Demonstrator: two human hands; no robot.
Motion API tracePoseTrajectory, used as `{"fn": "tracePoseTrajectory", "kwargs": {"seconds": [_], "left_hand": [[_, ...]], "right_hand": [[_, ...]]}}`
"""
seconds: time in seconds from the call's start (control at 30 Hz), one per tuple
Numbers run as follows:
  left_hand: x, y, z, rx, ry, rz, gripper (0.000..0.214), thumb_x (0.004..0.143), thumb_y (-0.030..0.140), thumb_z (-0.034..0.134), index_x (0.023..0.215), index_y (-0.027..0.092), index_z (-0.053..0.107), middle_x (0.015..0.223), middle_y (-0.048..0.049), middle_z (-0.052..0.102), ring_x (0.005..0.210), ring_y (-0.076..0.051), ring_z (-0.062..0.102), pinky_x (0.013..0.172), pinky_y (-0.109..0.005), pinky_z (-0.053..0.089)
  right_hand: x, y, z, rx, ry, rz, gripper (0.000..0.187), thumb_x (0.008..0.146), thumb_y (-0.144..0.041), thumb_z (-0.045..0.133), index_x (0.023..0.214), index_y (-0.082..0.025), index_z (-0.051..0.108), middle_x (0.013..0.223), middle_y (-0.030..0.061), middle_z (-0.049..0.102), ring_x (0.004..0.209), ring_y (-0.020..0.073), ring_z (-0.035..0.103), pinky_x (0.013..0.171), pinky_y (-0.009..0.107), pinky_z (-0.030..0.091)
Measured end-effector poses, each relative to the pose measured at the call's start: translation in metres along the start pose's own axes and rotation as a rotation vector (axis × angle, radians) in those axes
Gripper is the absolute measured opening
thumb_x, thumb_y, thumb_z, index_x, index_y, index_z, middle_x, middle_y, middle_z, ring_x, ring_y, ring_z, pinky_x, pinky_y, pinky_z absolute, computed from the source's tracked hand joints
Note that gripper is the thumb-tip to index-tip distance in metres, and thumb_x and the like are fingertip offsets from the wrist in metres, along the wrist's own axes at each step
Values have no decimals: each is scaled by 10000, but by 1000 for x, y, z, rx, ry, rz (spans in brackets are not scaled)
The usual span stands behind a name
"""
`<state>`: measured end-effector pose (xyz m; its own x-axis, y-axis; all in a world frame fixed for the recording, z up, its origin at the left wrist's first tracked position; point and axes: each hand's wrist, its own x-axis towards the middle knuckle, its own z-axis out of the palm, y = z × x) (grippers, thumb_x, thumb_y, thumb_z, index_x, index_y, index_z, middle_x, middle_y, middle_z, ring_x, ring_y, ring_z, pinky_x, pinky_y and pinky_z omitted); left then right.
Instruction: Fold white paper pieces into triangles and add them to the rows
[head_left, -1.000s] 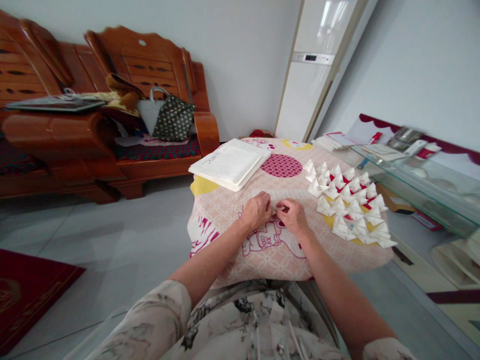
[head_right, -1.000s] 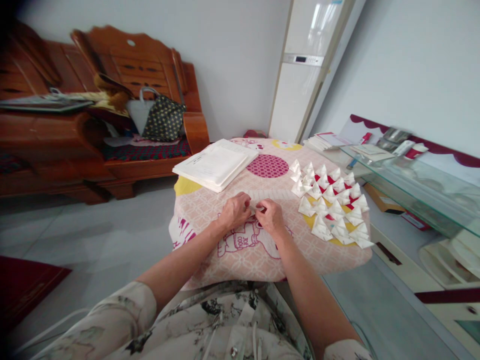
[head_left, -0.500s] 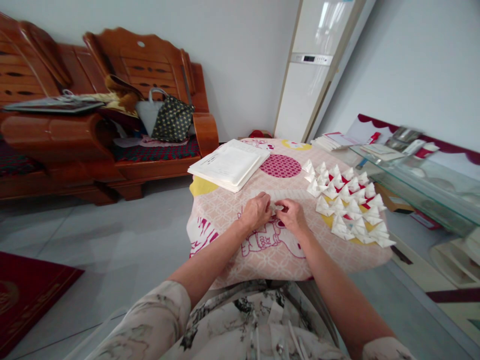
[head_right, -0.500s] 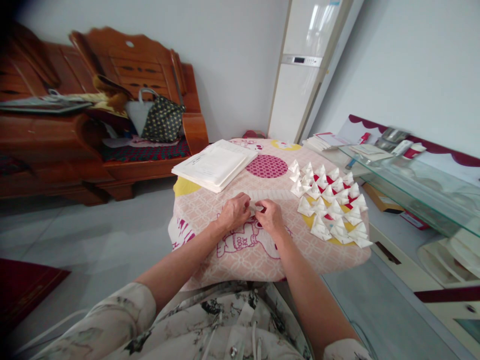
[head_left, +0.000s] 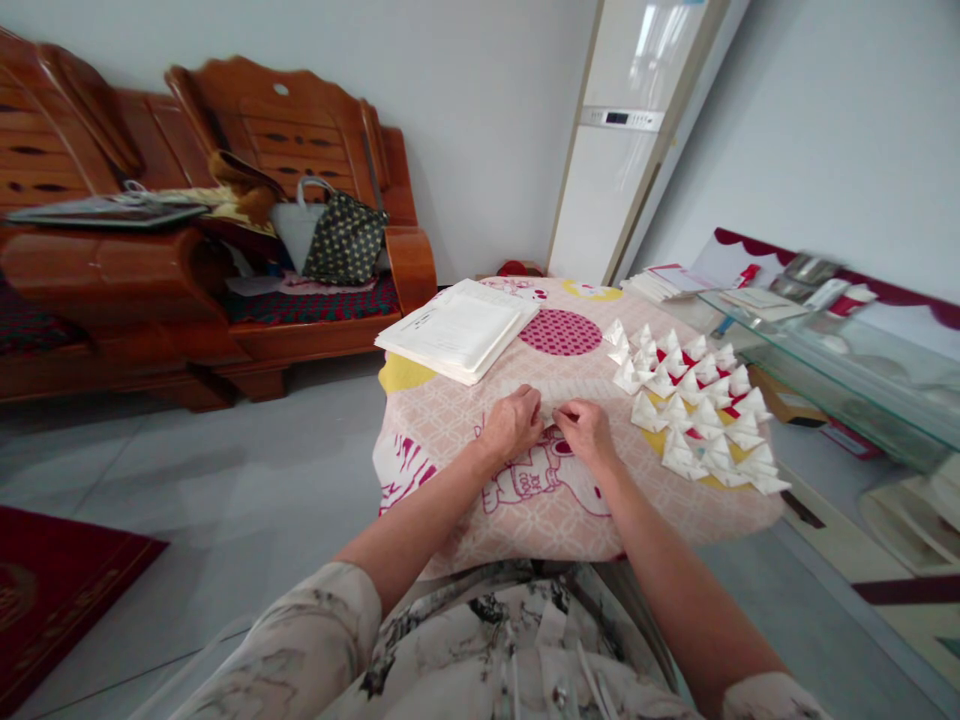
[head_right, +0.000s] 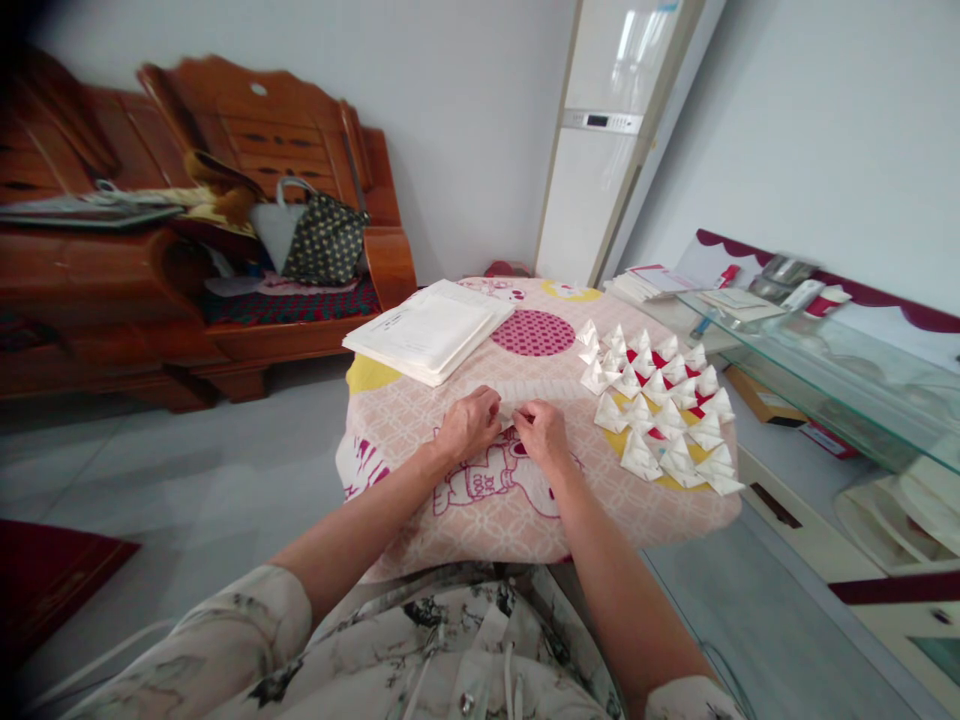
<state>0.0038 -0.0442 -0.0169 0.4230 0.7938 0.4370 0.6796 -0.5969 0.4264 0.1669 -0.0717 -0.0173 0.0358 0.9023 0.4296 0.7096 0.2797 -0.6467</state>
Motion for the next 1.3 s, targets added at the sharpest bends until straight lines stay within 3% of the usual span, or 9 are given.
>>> {"fn": "tracePoseTrajectory", "kwargs": {"seconds": [0.1,0.33,0.5,0.77,1.03,1.3], "left_hand": [[0,0,0,1,-11,17,85,765,118,511,796,196,524,855,-50,603,732,-171,568,650,-282,421],[-1,0,1,-42,-4,56,97,760,107,496,785,201,504,848,-48,586,727,-169,556,659,-282,422],[-1,0,0,-75,7,61,111,754,100,497,791,204,500,854,-42,579,718,-162,551,652,-277,423],[-1,-1,0,-108,27,68,105,760,102,493,786,204,482,861,-41,578,751,-164,559,685,-274,437],[-1,-2,-1,-192,52,76,129,728,81,500,786,196,492,891,-44,607,815,-165,593,766,-278,466],[-1,0,-1,-228,-6,90,116,742,87,507,799,185,534,929,-69,639,809,-171,612,760,-288,483]], "right_hand": [[-1,0,3,5,-4,60,127,745,-208,590,627,-189,632,654,41,673,620,179,595,632,286,416],[0,2,6,2,36,111,90,693,-185,550,687,-194,639,670,38,683,627,190,608,637,292,442],[3,5,6,87,97,186,200,685,-222,575,860,-179,662,597,4,634,577,194,594,596,289,451],[2,-2,2,108,35,199,121,701,-267,568,729,-191,658,571,2,615,547,173,572,550,274,424],[3,3,4,330,-7,302,195,659,-325,579,771,-185,656,497,-34,541,429,149,483,432,256,340],[4,3,1,284,6,194,237,600,-222,505,735,-178,694,489,-45,511,453,126,438,456,244,304]]}}
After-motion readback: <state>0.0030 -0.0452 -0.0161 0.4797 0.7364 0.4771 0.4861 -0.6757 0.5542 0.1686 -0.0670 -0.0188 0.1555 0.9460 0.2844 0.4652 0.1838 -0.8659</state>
